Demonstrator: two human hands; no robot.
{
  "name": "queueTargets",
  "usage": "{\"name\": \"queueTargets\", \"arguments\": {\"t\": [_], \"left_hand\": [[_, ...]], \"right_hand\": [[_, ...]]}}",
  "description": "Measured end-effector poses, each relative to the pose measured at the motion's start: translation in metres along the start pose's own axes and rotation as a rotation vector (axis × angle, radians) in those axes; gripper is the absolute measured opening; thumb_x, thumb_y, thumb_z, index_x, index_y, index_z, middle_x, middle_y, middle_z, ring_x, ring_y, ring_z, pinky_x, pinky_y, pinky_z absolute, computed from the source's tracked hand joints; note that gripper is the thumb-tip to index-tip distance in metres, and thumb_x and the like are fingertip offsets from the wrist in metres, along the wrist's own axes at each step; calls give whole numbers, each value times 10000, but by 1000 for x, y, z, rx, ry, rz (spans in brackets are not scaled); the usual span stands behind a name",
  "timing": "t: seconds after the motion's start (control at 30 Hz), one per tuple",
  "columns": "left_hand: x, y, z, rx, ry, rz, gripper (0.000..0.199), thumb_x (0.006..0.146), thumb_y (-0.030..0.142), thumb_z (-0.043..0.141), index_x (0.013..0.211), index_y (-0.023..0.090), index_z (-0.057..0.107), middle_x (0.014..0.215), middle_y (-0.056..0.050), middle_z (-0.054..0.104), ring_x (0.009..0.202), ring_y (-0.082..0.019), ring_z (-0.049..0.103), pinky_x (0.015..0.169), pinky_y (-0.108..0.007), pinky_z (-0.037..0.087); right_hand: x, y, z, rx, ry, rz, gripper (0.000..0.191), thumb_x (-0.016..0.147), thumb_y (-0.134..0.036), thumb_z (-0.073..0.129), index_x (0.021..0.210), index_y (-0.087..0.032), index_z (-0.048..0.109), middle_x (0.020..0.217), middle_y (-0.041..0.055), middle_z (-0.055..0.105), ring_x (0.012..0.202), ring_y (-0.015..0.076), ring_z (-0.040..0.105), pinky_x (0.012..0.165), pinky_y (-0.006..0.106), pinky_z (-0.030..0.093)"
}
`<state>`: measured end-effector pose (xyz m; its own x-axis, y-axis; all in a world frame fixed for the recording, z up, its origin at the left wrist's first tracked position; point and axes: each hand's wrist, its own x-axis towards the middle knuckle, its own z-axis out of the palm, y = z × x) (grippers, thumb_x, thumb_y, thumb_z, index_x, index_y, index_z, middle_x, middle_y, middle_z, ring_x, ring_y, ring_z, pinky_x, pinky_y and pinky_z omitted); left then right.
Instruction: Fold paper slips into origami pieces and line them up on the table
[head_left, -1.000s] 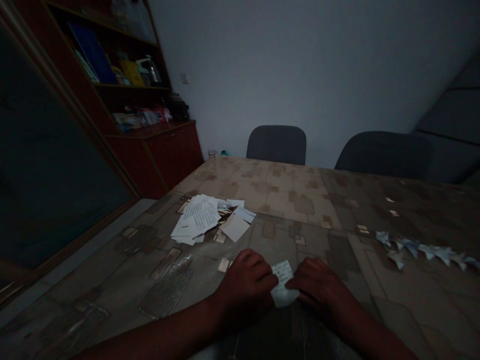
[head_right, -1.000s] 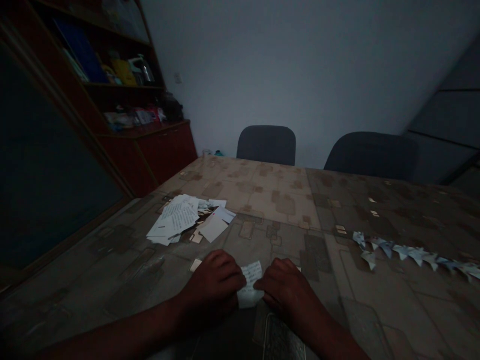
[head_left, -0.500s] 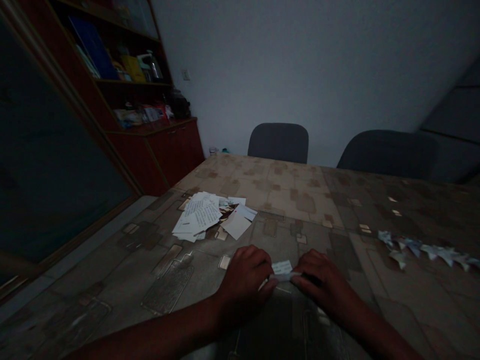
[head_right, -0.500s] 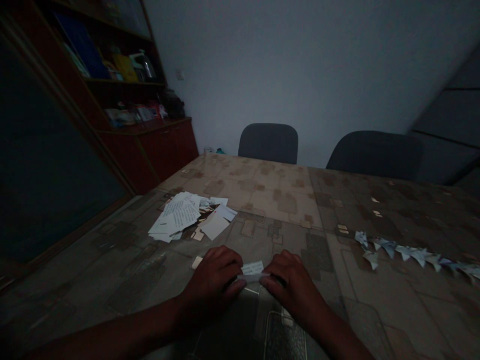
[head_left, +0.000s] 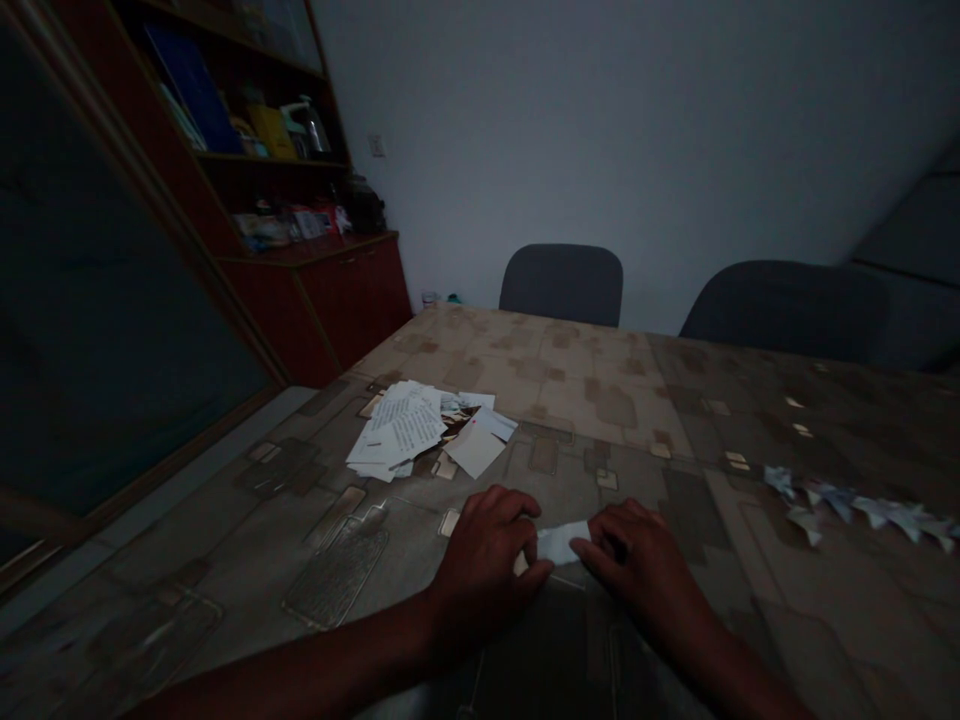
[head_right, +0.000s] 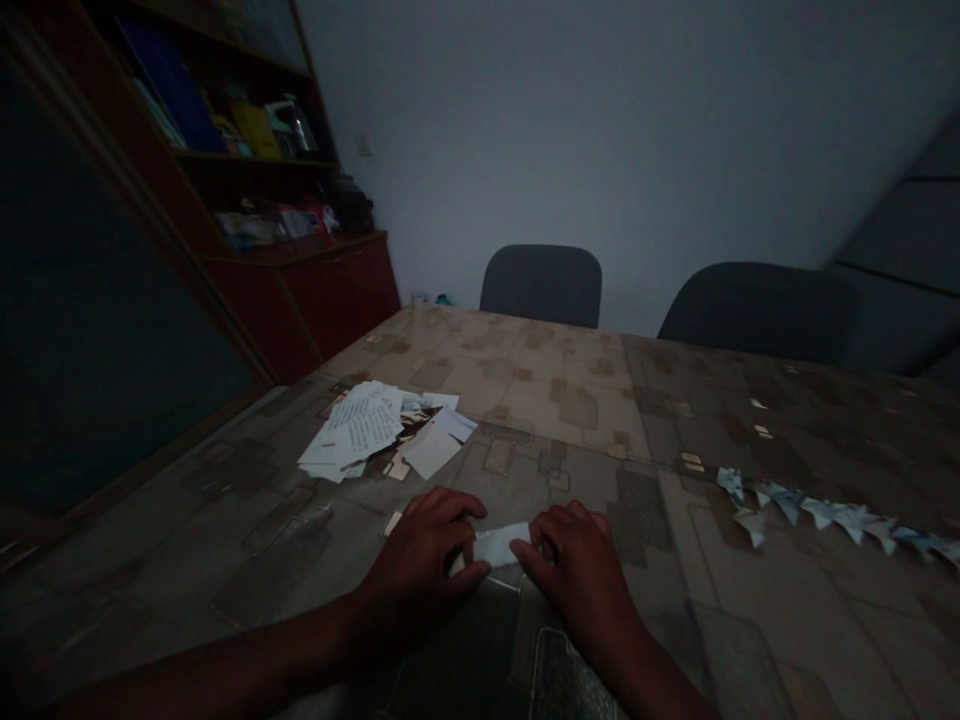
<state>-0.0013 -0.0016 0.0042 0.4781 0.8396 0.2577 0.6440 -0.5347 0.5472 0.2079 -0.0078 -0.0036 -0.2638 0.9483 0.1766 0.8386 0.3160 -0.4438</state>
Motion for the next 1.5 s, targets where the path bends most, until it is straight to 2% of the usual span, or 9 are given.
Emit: {"name": "queueTargets", "arguments": {"t": [0.17,0.3,0.4,0.47,0.63,0.77,1.03,1.2,1.5], "left_hand": [[-3,7,-9,197,-14,81,132,793,208,679,889,170,597,935,-43,628,853,-224,543,728,-346,398],[-16,16,2,364,-97,214,129,893,135,510,981,192,584,952,-31,663,724,-184,553,619,-296,391],[-28,15,15,425,-112,333,294,886,160,522,1179,152,530,1149,-77,645,783,-208,575,623,-324,417],[-34,12,20,423,-92,354,298,887,210,546,1177,139,538,1195,-87,635,835,-228,583,642,-346,431],[-42,7,18,414,-135,316,456,879,349,587,1267,128,495,1277,-93,605,916,-262,586,670,-384,456],[-44,9,15,402,-196,273,539,884,370,573,1341,122,431,1354,-110,549,985,-285,570,753,-416,471],[-41,14,12,407,-308,219,495,906,314,512,1350,115,422,1375,-140,523,1044,-303,555,809,-446,492],[-43,13,11,415,-297,212,498,951,376,442,1386,139,384,1420,-121,481,1088,-312,534,840,-468,494],[-40,16,9,396,-316,186,513,916,342,503,1374,145,385,1379,-131,505,1052,-309,533,825,-451,495]], "right_hand": [[0,-1,1,-22,24,-5,218,790,-259,691,632,-213,548,619,-6,595,671,214,542,660,327,323],[-2,-1,2,-15,49,-20,201,811,-251,659,645,-217,551,628,-9,597,673,209,539,670,329,329],[-2,1,4,-18,63,-24,208,806,-245,664,639,-220,543,632,-8,599,677,212,537,673,334,332],[-2,1,5,-18,61,-20,206,803,-244,669,640,-222,545,633,-7,602,679,217,540,673,337,334],[-2,1,4,0,52,-23,215,813,-268,659,637,-229,543,617,-6,597,658,217,536,651,336,332],[-2,1,2,11,32,-26,218,842,-279,622,647,-226,538,620,1,591,661,219,530,654,341,332],[-1,0,3,-29,49,-7,223,823,-267,632,624,-224,541,608,2,589,659,217,530,645,334,323],[0,-4,1,-47,12,27,215,823,-255,644,632,-213,553,620,-4,597,675,215,538,668,335,331],[1,-6,2,-94,12,39,197,814,-282,669,650,-218,579,661,1,623,717,230,559,692,348,338]]}}
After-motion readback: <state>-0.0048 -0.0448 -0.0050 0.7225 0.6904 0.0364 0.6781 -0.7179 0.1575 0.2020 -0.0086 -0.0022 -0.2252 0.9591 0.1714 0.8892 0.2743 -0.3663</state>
